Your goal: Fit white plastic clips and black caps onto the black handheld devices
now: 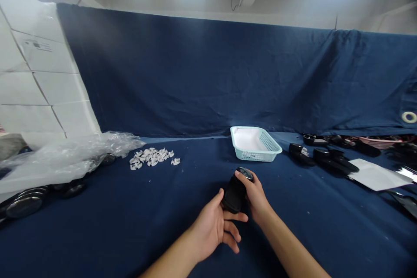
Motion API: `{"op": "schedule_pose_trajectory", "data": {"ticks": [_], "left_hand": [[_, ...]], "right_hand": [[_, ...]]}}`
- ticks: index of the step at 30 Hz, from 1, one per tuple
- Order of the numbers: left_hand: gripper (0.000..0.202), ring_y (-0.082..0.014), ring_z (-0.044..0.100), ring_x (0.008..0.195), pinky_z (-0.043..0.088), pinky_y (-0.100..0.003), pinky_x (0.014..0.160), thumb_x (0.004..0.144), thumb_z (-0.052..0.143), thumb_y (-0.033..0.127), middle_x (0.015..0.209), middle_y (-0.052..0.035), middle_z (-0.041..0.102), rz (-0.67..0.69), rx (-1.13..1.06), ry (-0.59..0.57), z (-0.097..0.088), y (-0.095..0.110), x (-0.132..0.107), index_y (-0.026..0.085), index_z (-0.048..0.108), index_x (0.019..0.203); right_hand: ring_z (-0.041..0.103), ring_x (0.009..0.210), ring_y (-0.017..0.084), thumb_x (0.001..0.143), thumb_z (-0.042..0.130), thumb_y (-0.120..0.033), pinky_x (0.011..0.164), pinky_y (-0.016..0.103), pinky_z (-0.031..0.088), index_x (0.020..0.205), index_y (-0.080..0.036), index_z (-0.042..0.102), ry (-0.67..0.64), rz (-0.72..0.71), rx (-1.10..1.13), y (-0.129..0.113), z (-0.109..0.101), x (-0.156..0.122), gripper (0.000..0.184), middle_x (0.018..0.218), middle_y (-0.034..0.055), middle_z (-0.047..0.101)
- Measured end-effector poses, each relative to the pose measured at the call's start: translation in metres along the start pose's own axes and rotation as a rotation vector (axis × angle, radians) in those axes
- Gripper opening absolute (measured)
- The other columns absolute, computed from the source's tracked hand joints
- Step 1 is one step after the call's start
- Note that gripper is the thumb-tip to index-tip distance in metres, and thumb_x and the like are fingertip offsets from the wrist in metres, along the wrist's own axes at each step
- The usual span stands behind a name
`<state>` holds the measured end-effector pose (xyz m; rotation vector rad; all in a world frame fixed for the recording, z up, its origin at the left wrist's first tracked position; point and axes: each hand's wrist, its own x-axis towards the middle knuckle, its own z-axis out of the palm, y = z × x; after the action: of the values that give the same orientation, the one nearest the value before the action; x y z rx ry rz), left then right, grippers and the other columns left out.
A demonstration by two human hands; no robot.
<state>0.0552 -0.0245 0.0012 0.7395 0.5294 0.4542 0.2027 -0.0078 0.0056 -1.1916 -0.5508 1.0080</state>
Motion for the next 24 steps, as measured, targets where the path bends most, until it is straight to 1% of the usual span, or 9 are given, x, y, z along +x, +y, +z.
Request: {"op": "schedule_pose_trajectory", "data": {"ticks": [2, 5, 6, 8, 10, 13, 16, 20, 24], "left_hand": [[0.062, -0.0166, 0.063, 0.052, 0.052, -0.03, 0.043, 0.084, 0.034, 0.068, 0.099, -0.0141, 0.066, 0.037, 0.091, 0.052, 0.0024, -0.001, -0.0006, 0.013, 0.049, 0.109], [0.053, -0.0152, 0.06, 0.049, 0.05, -0.027, 0.04, 0.085, 0.044, 0.061, 0.09, -0.0125, 0.067, 0.142, 0.268, 0.196, 0.0067, -0.0031, -0.0019, 0.013, 0.049, 0.107], [0.052, -0.0146, 0.06, 0.048, 0.05, -0.026, 0.039, 0.085, 0.045, 0.06, 0.087, -0.0115, 0.067, 0.169, 0.304, 0.233, 0.0078, -0.0037, -0.0023, 0.013, 0.049, 0.107], [0.051, -0.0138, 0.059, 0.047, 0.05, -0.026, 0.039, 0.085, 0.045, 0.059, 0.084, -0.01, 0.066, 0.19, 0.335, 0.27, 0.009, -0.004, -0.0027, 0.013, 0.05, 0.105], [0.05, -0.0127, 0.057, 0.046, 0.05, -0.026, 0.039, 0.086, 0.045, 0.059, 0.082, -0.0086, 0.065, 0.194, 0.354, 0.29, 0.0087, -0.0036, -0.0025, 0.013, 0.051, 0.102], [0.046, -0.0106, 0.055, 0.045, 0.049, -0.025, 0.038, 0.085, 0.047, 0.056, 0.079, -0.006, 0.063, 0.211, 0.38, 0.32, 0.0066, -0.003, -0.0009, 0.013, 0.054, 0.097], [0.039, -0.009, 0.053, 0.044, 0.048, -0.023, 0.037, 0.083, 0.053, 0.052, 0.078, -0.0038, 0.061, 0.224, 0.408, 0.34, 0.0047, -0.004, 0.0016, 0.013, 0.053, 0.09], [0.036, -0.008, 0.052, 0.043, 0.047, -0.022, 0.038, 0.082, 0.055, 0.049, 0.077, -0.0033, 0.06, 0.218, 0.456, 0.33, 0.0039, -0.006, 0.0038, 0.014, 0.051, 0.084], [0.035, -0.0078, 0.052, 0.044, 0.048, -0.022, 0.039, 0.083, 0.054, 0.048, 0.077, -0.0033, 0.06, 0.215, 0.467, 0.329, 0.0036, -0.0061, 0.0036, 0.013, 0.052, 0.085]], "right_hand": [[0.062, 0.073, 0.019, 0.054, 0.08, -0.047, 0.063, 0.027, 0.047, 0.104, -0.02, 0.063, 0.021, -0.007, -0.015, 0.0001, -0.0012, 0.0008, 0.059, 0.081, 0.0007, 0.068], [0.062, 0.072, 0.019, 0.056, 0.079, -0.047, 0.063, 0.027, 0.047, 0.105, -0.021, 0.062, 0.036, -0.012, -0.017, 0.0, -0.0035, 0.0019, 0.058, 0.082, 0.0002, 0.068], [0.062, 0.072, 0.018, 0.056, 0.079, -0.048, 0.063, 0.027, 0.047, 0.106, -0.021, 0.062, 0.032, -0.016, -0.011, -0.0001, -0.0041, 0.0022, 0.058, 0.082, 0.0001, 0.068], [0.062, 0.074, 0.019, 0.057, 0.079, -0.048, 0.064, 0.027, 0.048, 0.107, -0.021, 0.061, 0.023, -0.023, -0.001, 0.0, -0.0049, 0.0029, 0.059, 0.083, 0.0004, 0.067], [0.062, 0.077, 0.019, 0.058, 0.079, -0.049, 0.066, 0.028, 0.049, 0.111, -0.022, 0.058, 0.031, -0.022, 0.006, 0.0001, -0.005, 0.0036, 0.063, 0.086, 0.0008, 0.067], [0.063, 0.082, 0.021, 0.057, 0.08, -0.049, 0.068, 0.028, 0.05, 0.123, -0.027, 0.048, 0.093, -0.002, 0.013, 0.0006, -0.0048, 0.0048, 0.076, 0.093, 0.0006, 0.066], [0.063, 0.081, 0.021, 0.057, 0.08, -0.049, 0.065, 0.028, 0.05, 0.128, -0.029, 0.042, 0.125, 0.041, 0.026, 0.0011, -0.0053, 0.0053, 0.082, 0.093, 0.0009, 0.065], [0.063, 0.077, 0.021, 0.058, 0.079, -0.047, 0.062, 0.028, 0.05, 0.122, -0.028, 0.047, 0.095, 0.071, 0.042, 0.0015, -0.0066, 0.0056, 0.074, 0.087, 0.0003, 0.065], [0.062, 0.075, 0.02, 0.058, 0.08, -0.044, 0.061, 0.027, 0.05, 0.114, -0.028, 0.051, 0.072, 0.054, 0.034, 0.0026, -0.0078, 0.0078, 0.065, 0.084, -0.0007, 0.064]]}}
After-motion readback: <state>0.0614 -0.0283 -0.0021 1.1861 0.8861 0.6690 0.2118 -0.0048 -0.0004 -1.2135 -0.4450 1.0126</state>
